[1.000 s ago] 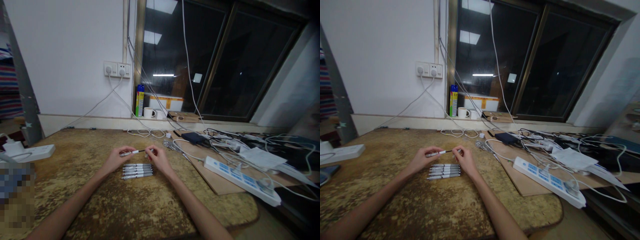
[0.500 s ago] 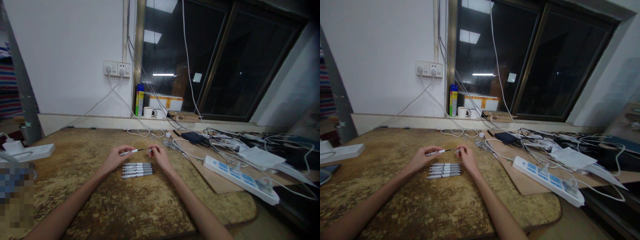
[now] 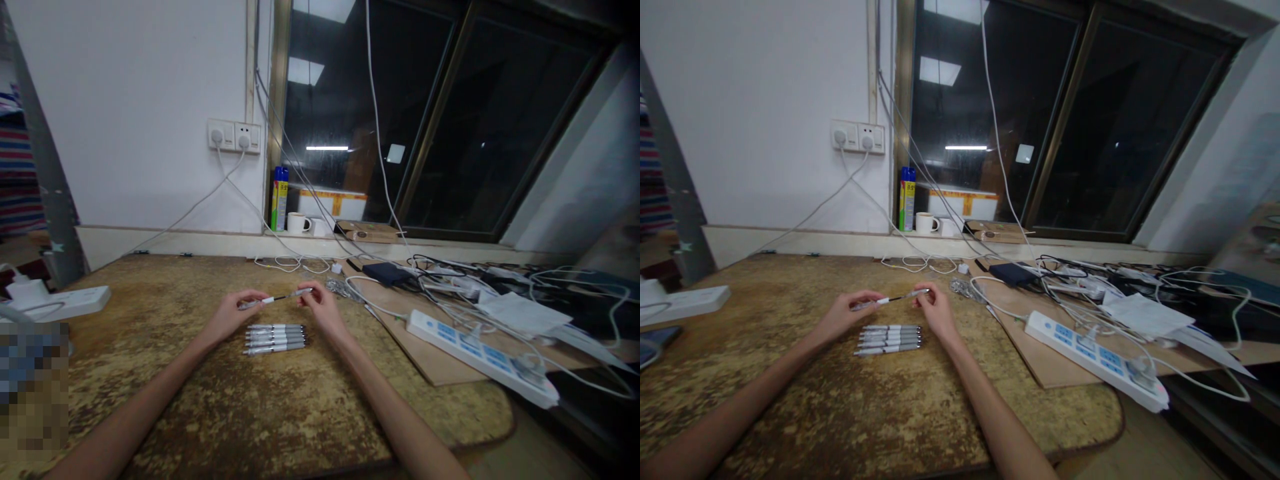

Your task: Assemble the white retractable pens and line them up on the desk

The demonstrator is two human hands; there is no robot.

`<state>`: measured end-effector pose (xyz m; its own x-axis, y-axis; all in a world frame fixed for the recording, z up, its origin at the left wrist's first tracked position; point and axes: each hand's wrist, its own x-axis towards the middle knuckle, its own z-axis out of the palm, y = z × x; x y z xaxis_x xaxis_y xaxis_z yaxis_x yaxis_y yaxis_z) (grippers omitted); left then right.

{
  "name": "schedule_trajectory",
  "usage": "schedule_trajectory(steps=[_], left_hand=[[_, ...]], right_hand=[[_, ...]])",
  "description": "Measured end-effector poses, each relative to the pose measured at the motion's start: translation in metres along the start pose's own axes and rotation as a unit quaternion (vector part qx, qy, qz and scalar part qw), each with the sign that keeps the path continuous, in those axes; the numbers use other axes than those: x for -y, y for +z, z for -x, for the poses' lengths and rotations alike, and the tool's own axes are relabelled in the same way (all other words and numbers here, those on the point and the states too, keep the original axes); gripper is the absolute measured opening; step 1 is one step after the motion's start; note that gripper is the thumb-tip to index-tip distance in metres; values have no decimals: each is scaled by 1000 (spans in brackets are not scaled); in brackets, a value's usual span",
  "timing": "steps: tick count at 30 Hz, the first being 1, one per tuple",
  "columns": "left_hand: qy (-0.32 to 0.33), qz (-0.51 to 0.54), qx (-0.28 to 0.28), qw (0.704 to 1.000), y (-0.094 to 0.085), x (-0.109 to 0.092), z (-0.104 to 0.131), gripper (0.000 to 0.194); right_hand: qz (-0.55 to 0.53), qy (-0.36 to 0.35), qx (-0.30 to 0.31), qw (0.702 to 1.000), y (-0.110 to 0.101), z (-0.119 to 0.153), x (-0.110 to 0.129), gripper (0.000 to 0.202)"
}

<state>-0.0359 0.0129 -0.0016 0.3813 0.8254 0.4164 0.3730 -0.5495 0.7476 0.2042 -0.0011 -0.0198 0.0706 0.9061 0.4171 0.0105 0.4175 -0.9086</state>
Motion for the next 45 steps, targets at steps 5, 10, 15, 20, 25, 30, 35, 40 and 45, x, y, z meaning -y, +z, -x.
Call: schedule_trajectory(steps=[5,10,15,20,25,30,35,40,45], left_hand=[[7,6,18,1000,2,-2,0,34],[10,14,22,1000,5,-4,0,33],[19,3,31,999,7,-5,2,29],[16,10,37,999,8,-9,4,31],[9,12,41,999,8,-12,3,32],[17,17,31,999,8,-12,2,30],[14,15,38,999,9,-15,4,32],[15,20,29,999,10,-14,4,31],[12,17,26,999,9,-14,3,35]], right_hand=[[-3,-7,45,999,7,6,0,27],[25,-12,78,997,11,9,0,29],[76,-20,91,993,10,11,1,28],[108,5,98,989,10,15,5,34],[138,-2,100,985,11,17,9,36],[114,-34,102,988,14,16,9,23],[93,18,126,988,12,15,9,30],[100,-15,112,989,10,14,11,22],[67,6,137,988,10,13,10,26]])
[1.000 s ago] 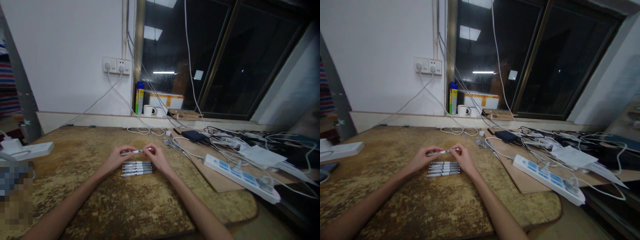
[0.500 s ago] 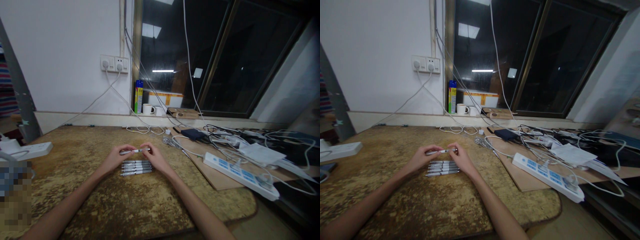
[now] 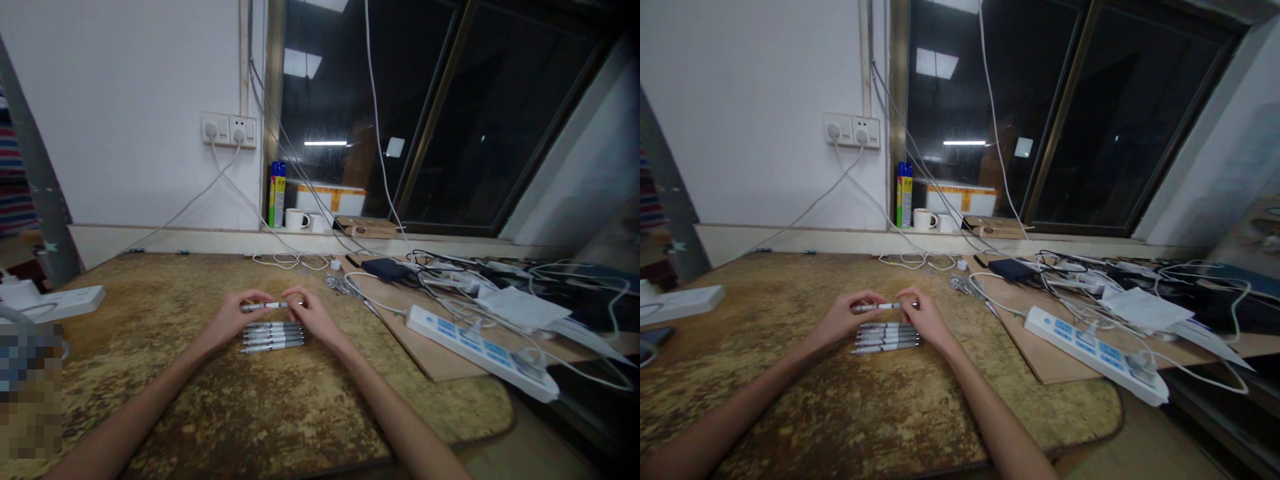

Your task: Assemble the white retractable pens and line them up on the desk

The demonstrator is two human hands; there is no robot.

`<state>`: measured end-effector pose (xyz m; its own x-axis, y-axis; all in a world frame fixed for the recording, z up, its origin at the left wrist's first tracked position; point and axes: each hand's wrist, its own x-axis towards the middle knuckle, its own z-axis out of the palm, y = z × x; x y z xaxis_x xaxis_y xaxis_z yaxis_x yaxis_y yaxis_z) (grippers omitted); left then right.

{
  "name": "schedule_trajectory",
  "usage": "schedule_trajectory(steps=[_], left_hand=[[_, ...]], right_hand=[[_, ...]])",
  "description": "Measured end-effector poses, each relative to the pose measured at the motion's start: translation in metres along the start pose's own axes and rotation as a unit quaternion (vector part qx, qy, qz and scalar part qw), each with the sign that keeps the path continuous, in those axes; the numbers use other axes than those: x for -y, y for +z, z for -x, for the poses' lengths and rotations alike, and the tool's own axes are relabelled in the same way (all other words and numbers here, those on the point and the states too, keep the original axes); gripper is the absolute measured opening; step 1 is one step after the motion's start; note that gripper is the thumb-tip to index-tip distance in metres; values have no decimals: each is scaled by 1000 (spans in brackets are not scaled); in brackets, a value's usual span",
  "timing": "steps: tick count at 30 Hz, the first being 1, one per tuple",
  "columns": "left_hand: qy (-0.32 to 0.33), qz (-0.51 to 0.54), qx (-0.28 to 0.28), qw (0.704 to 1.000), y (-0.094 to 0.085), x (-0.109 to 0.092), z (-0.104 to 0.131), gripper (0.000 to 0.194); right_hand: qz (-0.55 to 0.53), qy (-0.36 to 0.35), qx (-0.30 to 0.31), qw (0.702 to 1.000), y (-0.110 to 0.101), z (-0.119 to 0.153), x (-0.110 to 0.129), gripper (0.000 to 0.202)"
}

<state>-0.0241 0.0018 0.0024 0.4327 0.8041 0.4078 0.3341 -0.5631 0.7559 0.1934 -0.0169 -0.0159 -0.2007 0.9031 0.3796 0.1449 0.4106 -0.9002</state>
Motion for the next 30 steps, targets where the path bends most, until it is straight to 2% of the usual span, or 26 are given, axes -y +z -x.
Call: schedule_trajectory(steps=[3,8,13,18,24,28,30], left_hand=[[5,-6,0,1000,0,0,0,35],[11,-5,-6,1000,0,2,0,32],[10,-6,-1,1000,0,2,0,30],[13,-10,-13,1000,0,2,0,29],[10,-12,-2,1000,0,0,0,30],[9,-14,-2,1000,0,-5,1,30],[9,-12,1,1000,-1,-7,1,29]], right_hand=[[2,22,14,1000,0,0,1,31],[29,-30,-10,999,-1,0,3,24],[15,10,19,1000,-1,1,3,31],[40,-44,-16,998,-2,2,8,23],[20,-1,9,1000,-2,2,4,31],[47,-45,-11,998,-2,1,3,24],[44,-45,-9,998,-2,2,4,24]])
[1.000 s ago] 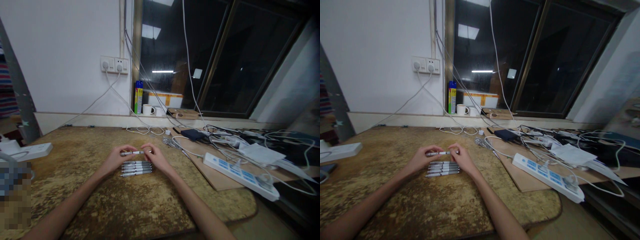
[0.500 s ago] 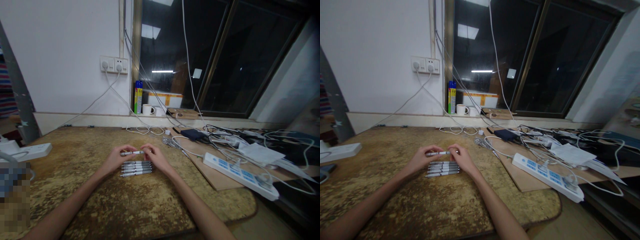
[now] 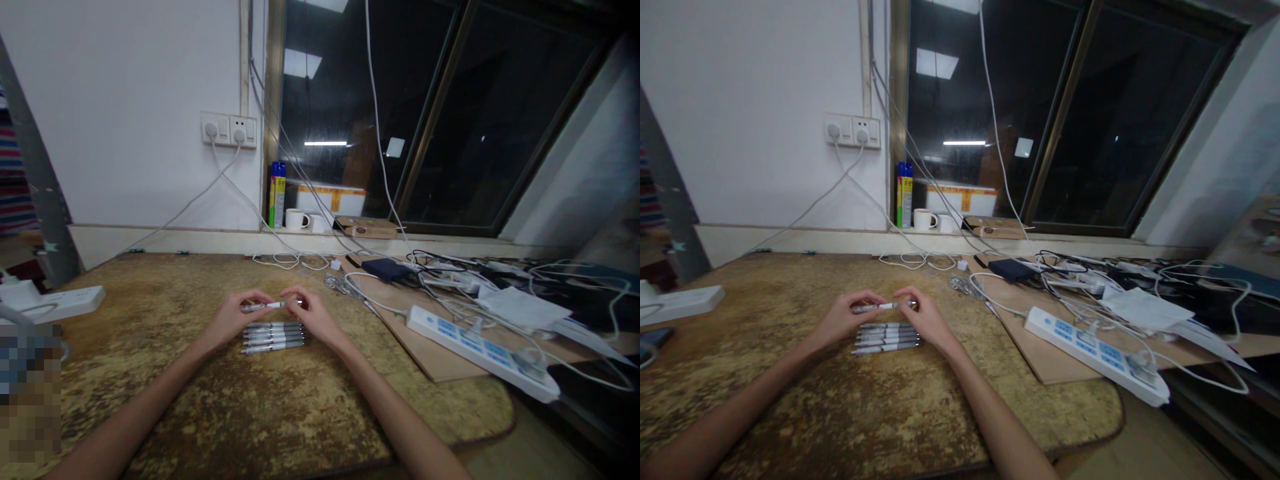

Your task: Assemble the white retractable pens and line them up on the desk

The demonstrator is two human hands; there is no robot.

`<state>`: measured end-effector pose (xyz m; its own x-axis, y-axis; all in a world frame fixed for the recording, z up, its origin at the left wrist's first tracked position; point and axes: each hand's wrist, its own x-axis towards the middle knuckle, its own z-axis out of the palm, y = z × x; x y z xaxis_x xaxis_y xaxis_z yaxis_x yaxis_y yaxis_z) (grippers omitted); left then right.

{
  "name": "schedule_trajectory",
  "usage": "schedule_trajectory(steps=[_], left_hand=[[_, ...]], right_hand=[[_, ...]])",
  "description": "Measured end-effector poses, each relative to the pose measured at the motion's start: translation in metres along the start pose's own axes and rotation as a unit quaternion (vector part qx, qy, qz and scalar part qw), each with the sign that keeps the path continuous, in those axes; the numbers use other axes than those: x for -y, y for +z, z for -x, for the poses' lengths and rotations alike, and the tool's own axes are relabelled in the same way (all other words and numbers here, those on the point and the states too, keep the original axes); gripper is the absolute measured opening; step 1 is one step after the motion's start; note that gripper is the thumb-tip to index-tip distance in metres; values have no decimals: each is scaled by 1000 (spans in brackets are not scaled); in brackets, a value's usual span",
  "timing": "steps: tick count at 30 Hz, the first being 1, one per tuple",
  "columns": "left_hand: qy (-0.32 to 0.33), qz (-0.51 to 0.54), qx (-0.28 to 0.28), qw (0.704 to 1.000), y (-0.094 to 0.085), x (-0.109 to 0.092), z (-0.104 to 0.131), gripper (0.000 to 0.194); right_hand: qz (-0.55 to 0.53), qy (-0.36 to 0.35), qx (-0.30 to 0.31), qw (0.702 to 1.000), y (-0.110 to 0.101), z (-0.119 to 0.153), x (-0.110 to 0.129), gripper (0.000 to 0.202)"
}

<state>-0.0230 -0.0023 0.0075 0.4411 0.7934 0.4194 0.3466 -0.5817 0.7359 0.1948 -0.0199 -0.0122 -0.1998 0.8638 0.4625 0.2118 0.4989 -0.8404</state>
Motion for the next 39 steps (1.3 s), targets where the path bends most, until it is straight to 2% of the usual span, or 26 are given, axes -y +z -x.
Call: schedule_trajectory(steps=[4,10,18,21,24,26,28,30,35,39], left_hand=[[-4,3,3,1000,1,-2,0,26],[-4,20,1,1000,2,2,0,30],[-3,9,-7,1000,0,1,0,29],[-59,50,-41,996,2,-1,-2,39],[-121,93,-81,985,3,0,-4,47],[-122,132,-78,981,3,2,-6,43],[-109,171,-50,978,4,5,-6,39],[-98,187,-21,977,6,7,-6,38],[-108,196,31,974,14,1,-2,36],[-111,205,63,970,18,-4,1,34]], right_hand=[[-17,42,30,999,0,1,1,32],[6,-14,13,1000,-1,1,3,24],[-39,3,46,998,-3,1,7,26],[-90,27,52,994,-3,-1,5,29],[-122,35,90,988,-1,1,6,32],[-130,41,128,982,1,4,8,32],[-133,43,143,980,5,6,9,35],[-134,34,121,983,8,6,7,36],[-106,5,3,994,6,-2,2,33],[-118,-2,-42,992,3,-6,2,39]])
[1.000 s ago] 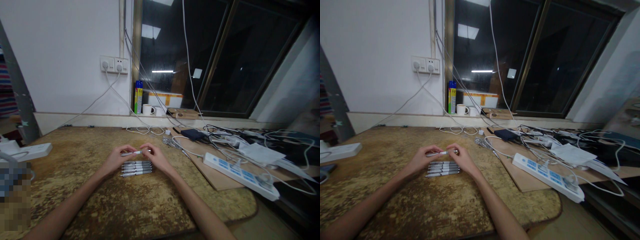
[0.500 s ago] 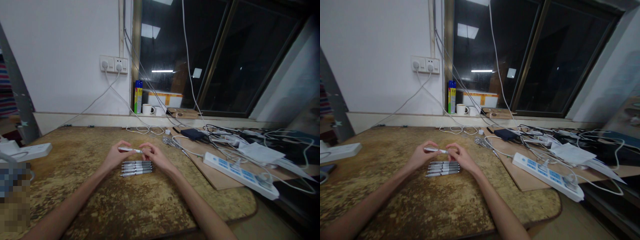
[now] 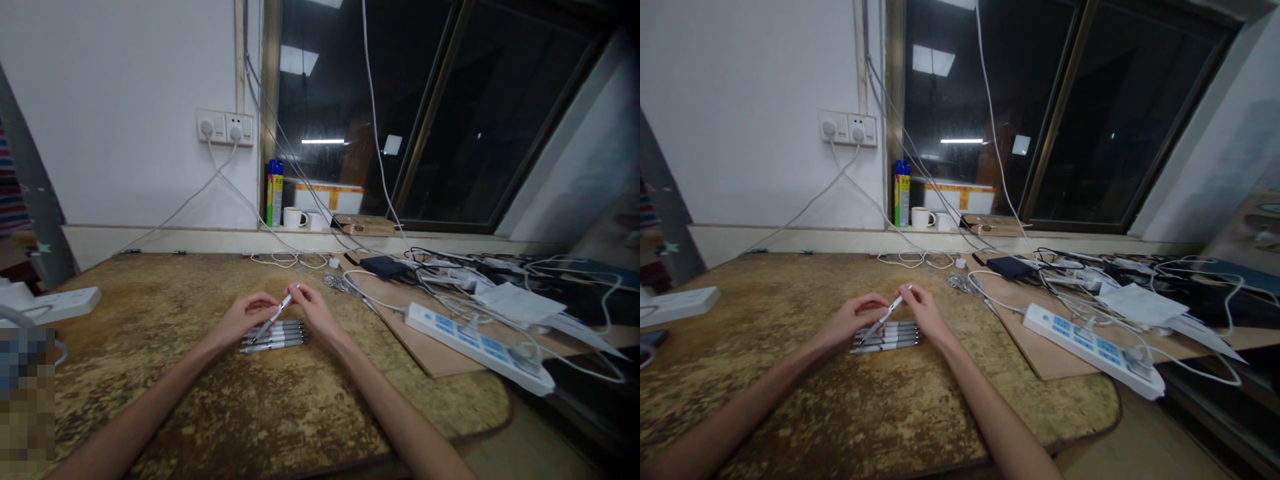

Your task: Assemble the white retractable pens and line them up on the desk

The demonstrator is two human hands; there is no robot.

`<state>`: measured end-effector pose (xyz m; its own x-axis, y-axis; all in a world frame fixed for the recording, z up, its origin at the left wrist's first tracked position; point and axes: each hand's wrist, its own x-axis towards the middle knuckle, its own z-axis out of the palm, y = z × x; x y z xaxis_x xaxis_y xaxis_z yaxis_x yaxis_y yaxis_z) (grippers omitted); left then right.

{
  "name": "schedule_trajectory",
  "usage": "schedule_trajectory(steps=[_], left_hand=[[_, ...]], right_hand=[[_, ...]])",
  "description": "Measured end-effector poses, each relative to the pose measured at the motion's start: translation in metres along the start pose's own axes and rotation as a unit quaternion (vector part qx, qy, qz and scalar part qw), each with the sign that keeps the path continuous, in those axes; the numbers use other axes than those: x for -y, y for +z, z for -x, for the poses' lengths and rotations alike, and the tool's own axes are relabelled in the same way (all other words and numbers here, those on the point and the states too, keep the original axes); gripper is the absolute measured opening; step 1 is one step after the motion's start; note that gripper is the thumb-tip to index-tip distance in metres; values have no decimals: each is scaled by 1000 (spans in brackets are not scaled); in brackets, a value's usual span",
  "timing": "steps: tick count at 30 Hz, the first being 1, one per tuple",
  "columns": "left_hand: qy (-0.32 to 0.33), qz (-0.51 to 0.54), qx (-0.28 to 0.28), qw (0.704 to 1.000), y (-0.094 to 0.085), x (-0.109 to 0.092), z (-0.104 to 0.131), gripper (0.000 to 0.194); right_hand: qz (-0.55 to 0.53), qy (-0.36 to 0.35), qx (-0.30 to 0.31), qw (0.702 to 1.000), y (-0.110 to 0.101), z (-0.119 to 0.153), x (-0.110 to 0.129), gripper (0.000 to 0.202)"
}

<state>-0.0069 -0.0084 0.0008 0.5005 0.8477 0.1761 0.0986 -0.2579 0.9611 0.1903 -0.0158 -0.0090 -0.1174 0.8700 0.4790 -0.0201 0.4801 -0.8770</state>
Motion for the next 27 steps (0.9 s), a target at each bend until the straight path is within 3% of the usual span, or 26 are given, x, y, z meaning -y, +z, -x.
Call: schedule_trajectory(steps=[7,13,21,27], left_hand=[[16,-5,8,1000,2,-3,2,32],[41,-25,-42,998,-7,3,-4,37],[59,-81,-77,992,-29,14,-10,38],[68,-154,-94,981,-32,20,-8,37]], right_hand=[[-211,51,-5,976,9,3,2,41],[-340,84,-52,935,3,-1,14,30],[-417,102,-62,901,-13,-3,22,22],[-417,79,-69,903,-16,-2,27,20]])
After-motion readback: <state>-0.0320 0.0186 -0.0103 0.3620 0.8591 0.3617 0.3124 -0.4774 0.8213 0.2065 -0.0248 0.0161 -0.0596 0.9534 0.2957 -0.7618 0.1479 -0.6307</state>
